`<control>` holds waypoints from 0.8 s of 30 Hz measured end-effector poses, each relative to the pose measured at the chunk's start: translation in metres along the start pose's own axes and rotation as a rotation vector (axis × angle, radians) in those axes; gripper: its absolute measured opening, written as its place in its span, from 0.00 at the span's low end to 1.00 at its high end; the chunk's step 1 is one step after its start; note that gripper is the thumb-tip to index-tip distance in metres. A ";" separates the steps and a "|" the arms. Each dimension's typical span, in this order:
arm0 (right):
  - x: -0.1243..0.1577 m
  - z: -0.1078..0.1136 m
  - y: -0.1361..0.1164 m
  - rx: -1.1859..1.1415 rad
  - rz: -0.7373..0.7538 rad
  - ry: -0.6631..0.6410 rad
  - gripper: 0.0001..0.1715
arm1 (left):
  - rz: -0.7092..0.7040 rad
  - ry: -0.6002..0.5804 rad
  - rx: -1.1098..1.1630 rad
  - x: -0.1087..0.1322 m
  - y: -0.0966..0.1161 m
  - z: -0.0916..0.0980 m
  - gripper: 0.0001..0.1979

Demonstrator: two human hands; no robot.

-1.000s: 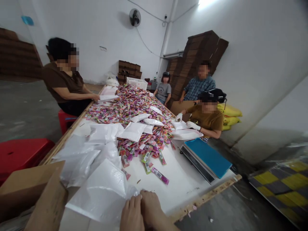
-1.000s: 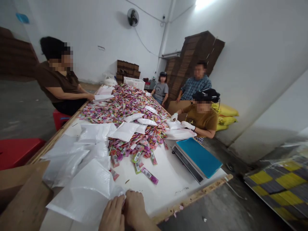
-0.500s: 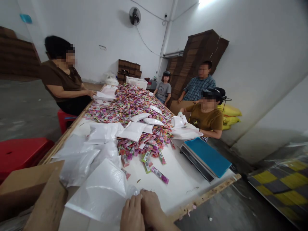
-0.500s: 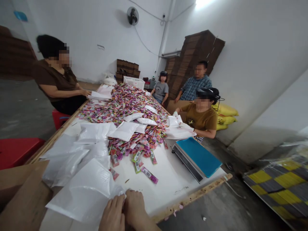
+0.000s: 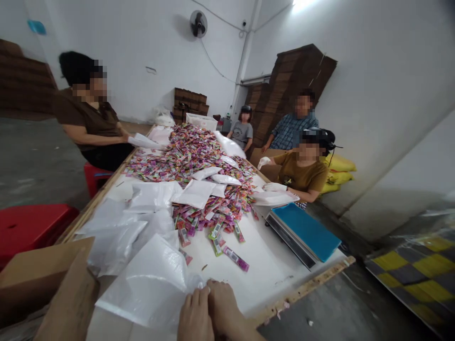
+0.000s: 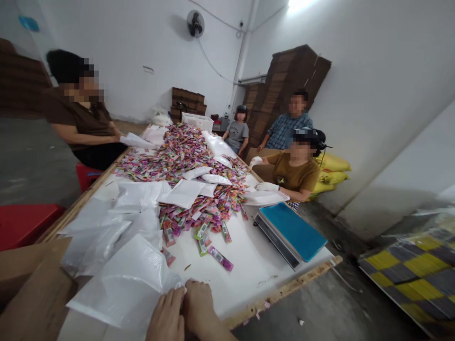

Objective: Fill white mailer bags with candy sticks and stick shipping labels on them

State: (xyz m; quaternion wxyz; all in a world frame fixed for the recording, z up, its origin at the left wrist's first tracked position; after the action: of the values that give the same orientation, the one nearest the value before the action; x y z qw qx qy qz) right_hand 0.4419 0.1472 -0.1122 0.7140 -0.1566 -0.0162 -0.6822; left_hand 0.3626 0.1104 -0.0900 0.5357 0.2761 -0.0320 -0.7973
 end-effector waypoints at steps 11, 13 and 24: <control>0.000 -0.001 0.003 -0.041 -0.034 0.010 0.16 | -0.091 -0.048 -0.005 0.001 -0.008 -0.011 0.28; 0.001 0.000 0.003 -0.034 -0.034 0.009 0.16 | -0.072 -0.082 -0.005 0.001 -0.008 -0.011 0.28; 0.001 0.001 0.001 -0.012 -0.008 0.033 0.14 | -0.082 -0.062 -0.015 0.001 -0.009 -0.012 0.28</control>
State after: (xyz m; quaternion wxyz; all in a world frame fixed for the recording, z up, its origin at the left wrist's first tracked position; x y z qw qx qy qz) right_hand 0.4435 0.1464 -0.1110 0.7107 -0.1493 -0.0010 -0.6875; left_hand 0.3606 0.1161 -0.1042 0.5035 0.2484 -0.0315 -0.8269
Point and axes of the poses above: each hand's wrist, its own x-axis away from the middle knuckle, its own z-axis out of the back of the hand, y = z × x, the point moved 8 cm from there along -x, towards the middle knuckle, and after that the axes turned 5 degrees about z, right-handed, at the moved point
